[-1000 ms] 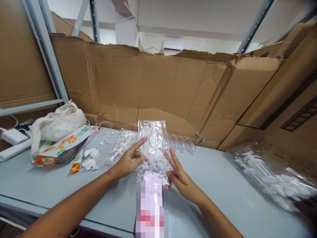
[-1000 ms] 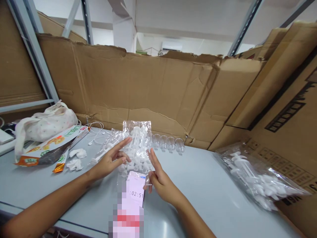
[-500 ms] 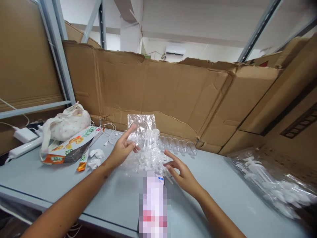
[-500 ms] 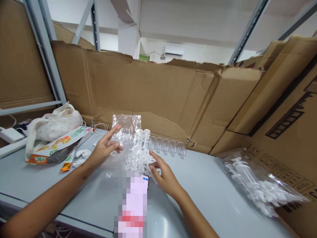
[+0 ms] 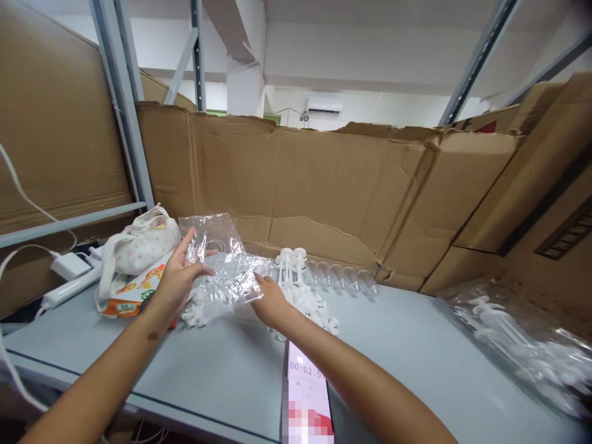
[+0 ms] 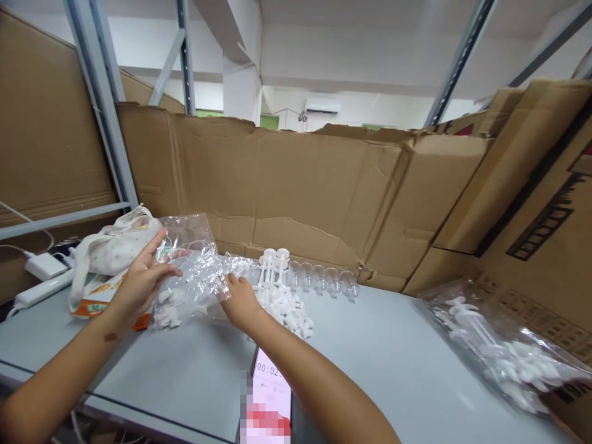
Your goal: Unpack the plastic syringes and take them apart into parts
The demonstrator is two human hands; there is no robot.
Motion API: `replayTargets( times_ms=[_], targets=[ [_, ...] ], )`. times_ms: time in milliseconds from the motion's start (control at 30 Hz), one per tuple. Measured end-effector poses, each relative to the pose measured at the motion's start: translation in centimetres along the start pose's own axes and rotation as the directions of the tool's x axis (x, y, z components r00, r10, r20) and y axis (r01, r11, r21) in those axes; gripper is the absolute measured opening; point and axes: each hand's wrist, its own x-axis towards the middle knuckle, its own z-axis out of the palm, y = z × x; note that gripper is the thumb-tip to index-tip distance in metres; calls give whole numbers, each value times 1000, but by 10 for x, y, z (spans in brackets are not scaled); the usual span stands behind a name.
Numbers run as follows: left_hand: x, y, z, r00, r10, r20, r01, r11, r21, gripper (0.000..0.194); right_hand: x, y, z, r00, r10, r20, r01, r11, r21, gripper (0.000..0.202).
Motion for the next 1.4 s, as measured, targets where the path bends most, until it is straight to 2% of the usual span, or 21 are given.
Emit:
replayTargets(
  times_ms=[100,233,333,433,533,567,600,667,700,733,833,1033,1233,1400],
  targets=[
    [-2,-4,-11,999,-35,16,36,998,-43,82,18,3,12,1000,30,-1,-30,999,-36,35],
    [-4,-9,-25,992,-125,16,126,989,-81,75,22,9,20,1000,22,-20,-23,997,-68,30],
    [-3,-14,-29,983,-182,14,182,978,-106,65,15,15,20,994,26,-104,-34,996,-78,37],
    [2,-21,-26,973,-230,2,228,962,-149,61,4,27,15,975,86,-204,-103,992,-75,44],
    [8,-31,-16,959,-284,24,284,949,-136,54,-14,45,7,932,157,-327,-179,983,-38,44],
    [10,-36,-12,953,-298,50,302,948,-100,51,-22,52,3,897,175,-406,-191,982,2,43],
    [13,-41,-8,949,-307,77,311,950,-36,49,-31,59,0,855,188,-483,-190,981,44,42],
    [17,-54,0,944,-304,128,274,938,211,45,-51,72,-7,792,204,-576,-176,979,104,43],
    [20,-61,3,945,-294,146,223,902,369,44,-62,78,-10,778,215,-590,-178,977,121,45],
    [22,-69,6,945,-280,170,147,827,542,43,-72,83,-13,768,232,-597,-188,973,137,47],
    [29,-89,13,940,-272,204,51,706,706,41,-100,94,-19,748,298,-593,-236,955,182,51],
    [29,-109,26,953,-215,212,-90,468,879,51,-130,101,-20,753,303,-584,-252,953,170,53],
    [18,-108,48,956,-214,200,-161,187,969,37,-142,97,-20,773,273,-573,-244,961,128,53],
    [14,-106,63,958,-197,208,-205,36,978,40,-152,101,-17,774,275,-571,-261,959,108,55]
  ],
)
